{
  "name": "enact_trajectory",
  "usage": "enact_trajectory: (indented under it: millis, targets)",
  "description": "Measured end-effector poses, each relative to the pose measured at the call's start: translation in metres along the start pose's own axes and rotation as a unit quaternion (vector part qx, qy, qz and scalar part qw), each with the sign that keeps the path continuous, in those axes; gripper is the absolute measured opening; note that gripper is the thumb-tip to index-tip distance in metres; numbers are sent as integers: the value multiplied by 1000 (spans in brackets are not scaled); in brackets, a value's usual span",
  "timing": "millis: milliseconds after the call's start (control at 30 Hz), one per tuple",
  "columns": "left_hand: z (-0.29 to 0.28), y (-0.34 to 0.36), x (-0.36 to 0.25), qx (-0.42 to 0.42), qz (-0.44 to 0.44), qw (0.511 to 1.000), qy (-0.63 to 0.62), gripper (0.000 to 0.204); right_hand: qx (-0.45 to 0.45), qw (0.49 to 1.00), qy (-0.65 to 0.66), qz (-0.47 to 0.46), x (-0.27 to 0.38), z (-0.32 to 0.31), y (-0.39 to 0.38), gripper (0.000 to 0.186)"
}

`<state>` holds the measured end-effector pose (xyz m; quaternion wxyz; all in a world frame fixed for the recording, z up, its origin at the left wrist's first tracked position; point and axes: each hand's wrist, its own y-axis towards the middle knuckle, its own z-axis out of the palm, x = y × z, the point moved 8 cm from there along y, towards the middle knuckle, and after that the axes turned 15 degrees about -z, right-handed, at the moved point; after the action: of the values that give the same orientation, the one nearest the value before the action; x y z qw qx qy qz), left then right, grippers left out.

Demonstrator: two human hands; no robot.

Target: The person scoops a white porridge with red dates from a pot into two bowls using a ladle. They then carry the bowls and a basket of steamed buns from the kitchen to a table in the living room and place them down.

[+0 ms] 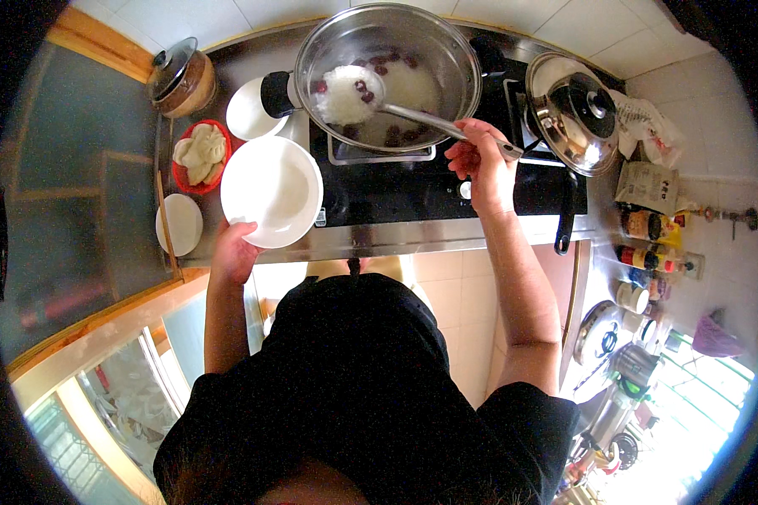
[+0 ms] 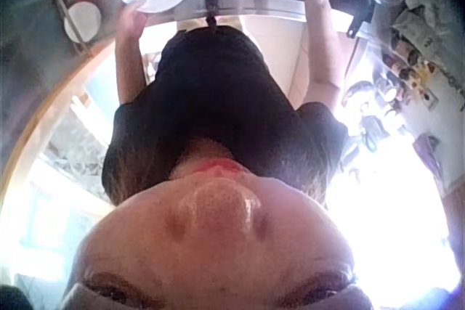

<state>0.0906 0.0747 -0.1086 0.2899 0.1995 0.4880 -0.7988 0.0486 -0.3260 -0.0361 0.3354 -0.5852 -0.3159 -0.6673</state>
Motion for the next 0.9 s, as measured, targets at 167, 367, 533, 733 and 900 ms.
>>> enact_trajectory:
  millis: [167, 367, 533, 733, 900]
  targets:
    - [23, -14, -21, 16, 49, 998, -34, 57, -34, 998, 55, -12, 4, -9, -2, 26]
    - [48, -19, -42, 48, 70, 996, -25, 52, -69, 996, 30, -38, 47, -22, -5, 29]
    - [71, -11, -56, 75, 96, 993, -9, 50, -71, 995, -43, -48, 96, -30, -11, 30]
    - [82, 2, -62, 79, 74, 994, 2, 48, -100, 992, -65, -49, 125, -43, -18, 28]
    - [91, 3, -75, 57, 83, 995, 27, 55, -98, 991, -64, -66, 158, -43, -22, 30]
